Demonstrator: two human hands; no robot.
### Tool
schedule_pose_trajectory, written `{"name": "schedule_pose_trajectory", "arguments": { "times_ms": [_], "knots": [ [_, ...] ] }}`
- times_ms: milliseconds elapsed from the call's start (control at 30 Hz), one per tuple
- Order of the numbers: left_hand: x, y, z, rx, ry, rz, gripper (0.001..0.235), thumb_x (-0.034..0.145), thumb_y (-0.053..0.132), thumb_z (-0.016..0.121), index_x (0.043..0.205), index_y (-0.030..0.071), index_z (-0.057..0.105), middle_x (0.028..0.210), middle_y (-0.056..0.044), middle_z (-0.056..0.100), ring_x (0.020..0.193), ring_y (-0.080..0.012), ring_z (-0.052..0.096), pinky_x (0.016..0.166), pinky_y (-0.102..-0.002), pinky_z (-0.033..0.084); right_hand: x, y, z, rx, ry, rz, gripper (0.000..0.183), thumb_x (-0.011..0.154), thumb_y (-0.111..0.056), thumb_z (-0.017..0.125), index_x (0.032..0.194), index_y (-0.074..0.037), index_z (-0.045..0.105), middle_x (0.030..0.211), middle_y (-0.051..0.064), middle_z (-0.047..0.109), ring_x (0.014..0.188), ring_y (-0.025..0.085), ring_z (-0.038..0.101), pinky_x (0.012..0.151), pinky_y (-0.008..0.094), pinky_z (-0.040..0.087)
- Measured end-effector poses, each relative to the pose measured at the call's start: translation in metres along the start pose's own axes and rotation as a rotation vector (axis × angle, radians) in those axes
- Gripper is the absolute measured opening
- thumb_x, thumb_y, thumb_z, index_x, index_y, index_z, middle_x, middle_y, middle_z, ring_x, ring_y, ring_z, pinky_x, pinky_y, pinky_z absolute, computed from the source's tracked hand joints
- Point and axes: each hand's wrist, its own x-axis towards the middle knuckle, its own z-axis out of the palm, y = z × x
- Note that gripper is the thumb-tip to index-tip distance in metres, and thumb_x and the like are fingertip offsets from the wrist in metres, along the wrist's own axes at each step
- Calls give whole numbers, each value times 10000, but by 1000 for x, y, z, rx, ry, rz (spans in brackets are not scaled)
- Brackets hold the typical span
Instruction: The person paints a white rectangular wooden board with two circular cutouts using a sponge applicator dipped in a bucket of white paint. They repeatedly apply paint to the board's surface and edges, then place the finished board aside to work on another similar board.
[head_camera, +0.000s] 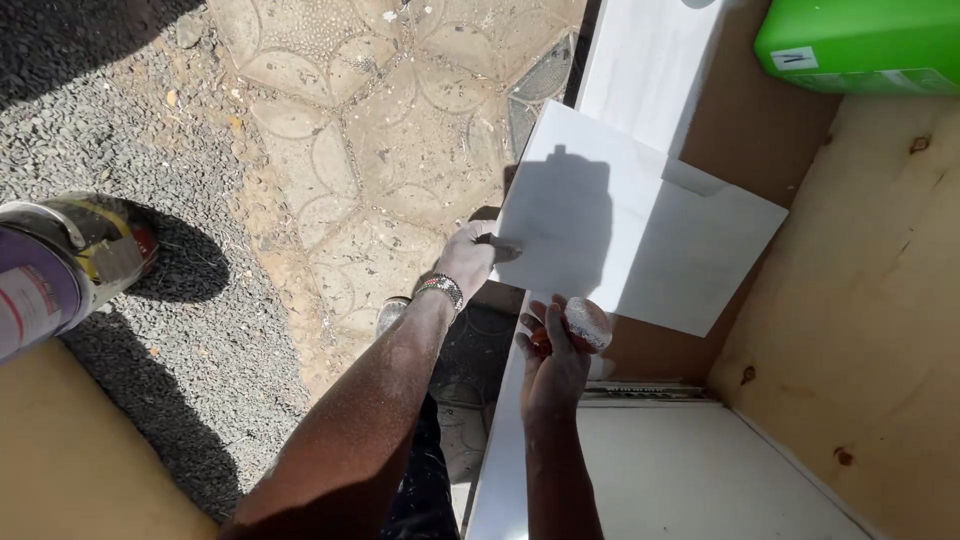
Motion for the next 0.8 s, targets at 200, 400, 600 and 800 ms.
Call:
{"name": "schedule_pose_trajectory", "arguments": {
  "times_ms": [200,400,600,800],
  "knots": [
    [-31,22,26,-235,-456,-66,585,708,-15,1044,1265,-44,870,1202,-253,881,1138,-369,829,1032,-500,689,-16,-18,-8,-147,216,-282,286,1095,-193,891,1323,-33,829,1113,133,889,876,168,759,761,279,592],
    [-106,63,-63,-490,-486,22,280,795,6,844,1068,-38,890,1020,-194,902,896,-307,856,883,-448,716,-95,-73,14,-444,299,-506,136,1047,-176,923,1022,-119,803,918,-37,713,749,92,573,763,262,490],
    [-242,95,-209,-650,-271,139,367,725,-152,937,1087,-106,892,1080,-228,920,968,-306,889,929,-371,715,-144,-32,65,8,-136,-144,433,845,-233,821,1251,-208,672,1193,8,719,1067,131,727,914,409,629],
    [-405,134,-270,154,261,637,302,917,273,823,1201,190,885,916,-39,905,775,-233,820,699,-428,645,-350,-13,174,-375,-460,-742,786,752,98,1022,1489,-43,790,1288,77,788,1002,176,722,760,362,664]
  ]
}}
